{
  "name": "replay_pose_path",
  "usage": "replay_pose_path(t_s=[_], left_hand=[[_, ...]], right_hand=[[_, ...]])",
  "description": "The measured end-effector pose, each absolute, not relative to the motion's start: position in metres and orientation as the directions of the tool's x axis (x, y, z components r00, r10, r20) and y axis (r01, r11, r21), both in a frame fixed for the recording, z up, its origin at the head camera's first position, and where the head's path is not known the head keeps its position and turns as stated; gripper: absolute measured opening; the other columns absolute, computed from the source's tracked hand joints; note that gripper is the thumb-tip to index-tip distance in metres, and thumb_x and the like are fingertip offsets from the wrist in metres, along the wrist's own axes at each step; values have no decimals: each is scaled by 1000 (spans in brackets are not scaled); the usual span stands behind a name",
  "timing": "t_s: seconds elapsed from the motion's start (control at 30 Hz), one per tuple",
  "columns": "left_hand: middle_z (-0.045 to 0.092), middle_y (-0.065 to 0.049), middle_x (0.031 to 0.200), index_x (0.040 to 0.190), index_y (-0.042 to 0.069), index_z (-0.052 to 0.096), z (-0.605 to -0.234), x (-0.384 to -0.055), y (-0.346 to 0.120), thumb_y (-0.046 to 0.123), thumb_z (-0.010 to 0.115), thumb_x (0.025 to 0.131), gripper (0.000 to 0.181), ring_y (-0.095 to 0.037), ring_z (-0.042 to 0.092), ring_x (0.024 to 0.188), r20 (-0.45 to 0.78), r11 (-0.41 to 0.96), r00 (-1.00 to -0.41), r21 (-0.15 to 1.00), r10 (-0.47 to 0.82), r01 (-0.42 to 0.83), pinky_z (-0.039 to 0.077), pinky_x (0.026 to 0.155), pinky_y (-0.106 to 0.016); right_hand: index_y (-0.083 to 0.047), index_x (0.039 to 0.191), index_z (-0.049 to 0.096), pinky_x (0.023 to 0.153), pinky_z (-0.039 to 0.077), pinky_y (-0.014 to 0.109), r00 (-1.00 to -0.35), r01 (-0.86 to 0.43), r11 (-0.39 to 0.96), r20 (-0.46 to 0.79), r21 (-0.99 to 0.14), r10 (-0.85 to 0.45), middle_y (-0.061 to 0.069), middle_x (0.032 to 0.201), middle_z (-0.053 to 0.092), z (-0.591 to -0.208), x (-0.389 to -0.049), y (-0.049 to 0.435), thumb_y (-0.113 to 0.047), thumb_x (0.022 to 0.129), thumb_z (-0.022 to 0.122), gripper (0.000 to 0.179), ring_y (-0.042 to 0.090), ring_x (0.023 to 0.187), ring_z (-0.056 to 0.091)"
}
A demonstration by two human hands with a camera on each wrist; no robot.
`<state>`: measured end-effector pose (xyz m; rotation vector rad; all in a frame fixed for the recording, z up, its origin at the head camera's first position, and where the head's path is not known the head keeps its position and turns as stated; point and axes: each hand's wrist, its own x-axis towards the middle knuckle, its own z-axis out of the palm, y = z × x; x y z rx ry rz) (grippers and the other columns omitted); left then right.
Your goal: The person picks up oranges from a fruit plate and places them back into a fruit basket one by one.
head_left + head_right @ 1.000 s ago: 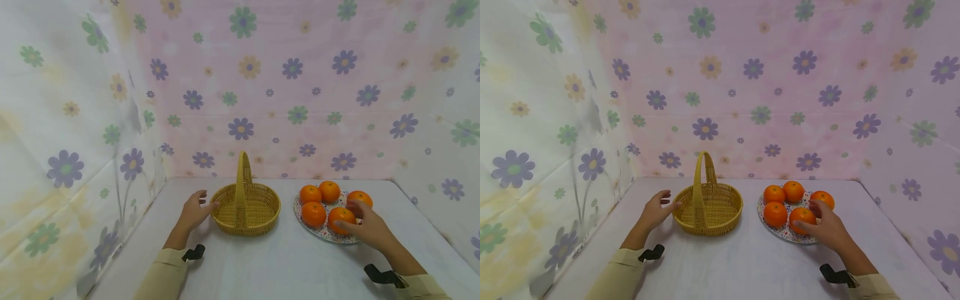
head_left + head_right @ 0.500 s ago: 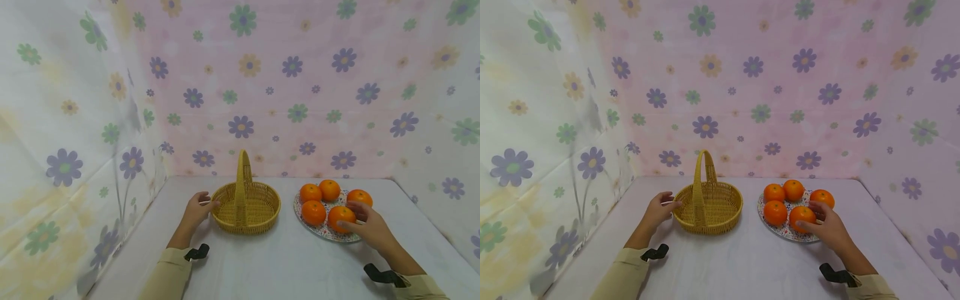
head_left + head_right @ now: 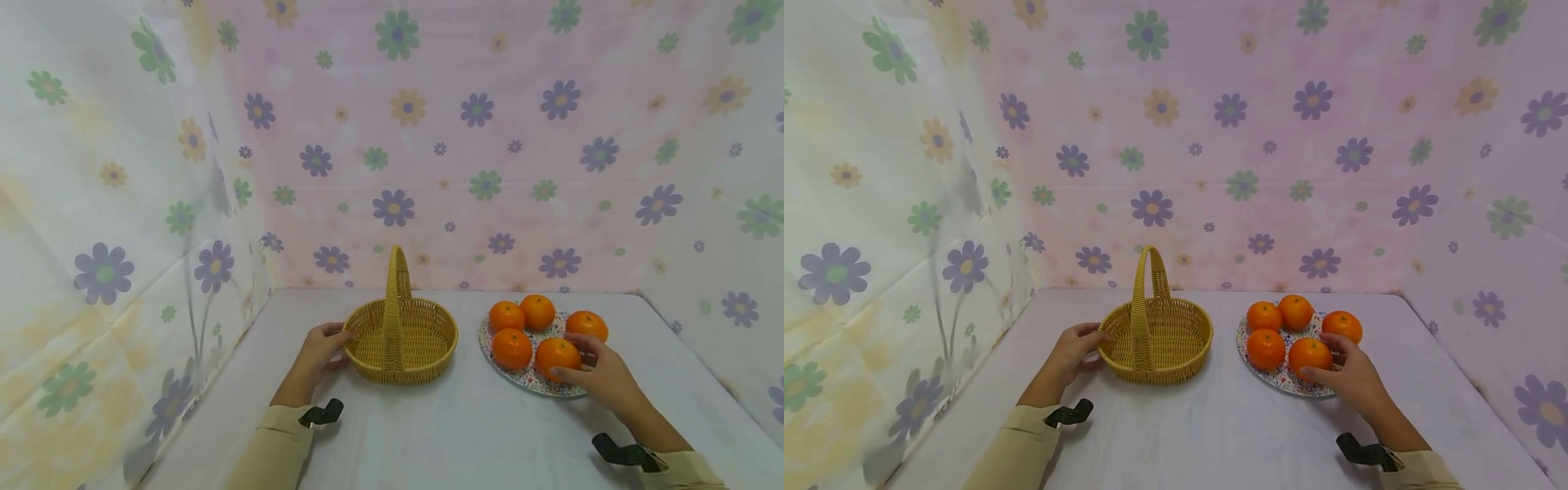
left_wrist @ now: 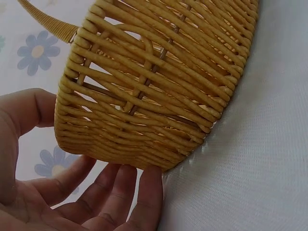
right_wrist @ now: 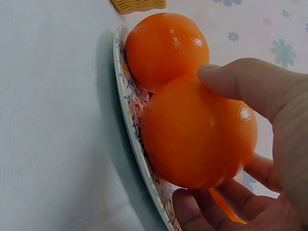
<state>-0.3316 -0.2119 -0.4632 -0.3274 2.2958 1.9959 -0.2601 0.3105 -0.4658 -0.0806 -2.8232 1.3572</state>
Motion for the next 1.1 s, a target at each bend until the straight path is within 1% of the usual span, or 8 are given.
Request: replay_pose_path(t_s=[0.23,0.43,0.6,0.83,1.1], left_hand=[[62,-18,135,137,3,60,-464,-330,-214,15,68,90,49,-28,66,113,-214,85,-971,971,-108,-223,63,90,-44],[63,-18,133,138,5,60,-467,-333,-217,13,70,89,51,-27,67,110,-218,65,-971,972,-97,-224,64,89,-43],[63,-17,133,138,7,61,-470,-334,-219,13,71,88,51,-27,68,110,-221,66,-971,971,-94,-228,64,89,-43],[62,-17,136,140,9,59,-469,-333,-220,16,72,89,53,-27,68,113,-226,72,-971,970,-75,-231,62,95,-47],[62,-16,138,141,10,59,-467,-331,-220,17,73,90,54,-27,68,116,-231,68,-971,970,-60,-235,60,97,-48]], right_hand=[[-2,153,41,105,52,59,-996,75,615,-36,-785,76,30,153,44,-467,-260,310,-50,83,84,95,50,133,50],[-1,153,42,104,53,59,-995,86,616,-40,-783,88,30,153,44,-464,-259,309,-47,84,84,92,51,133,50],[-2,152,43,105,52,61,-995,87,613,-34,-785,98,30,153,44,-462,-259,309,-49,83,84,93,51,133,50],[-1,154,40,106,49,64,-994,85,606,-22,-791,111,31,151,45,-457,-255,309,-54,83,83,98,51,133,48],[-2,154,40,101,56,59,-994,53,620,20,-783,109,30,150,47,-448,-253,308,-58,84,80,98,47,130,51]])
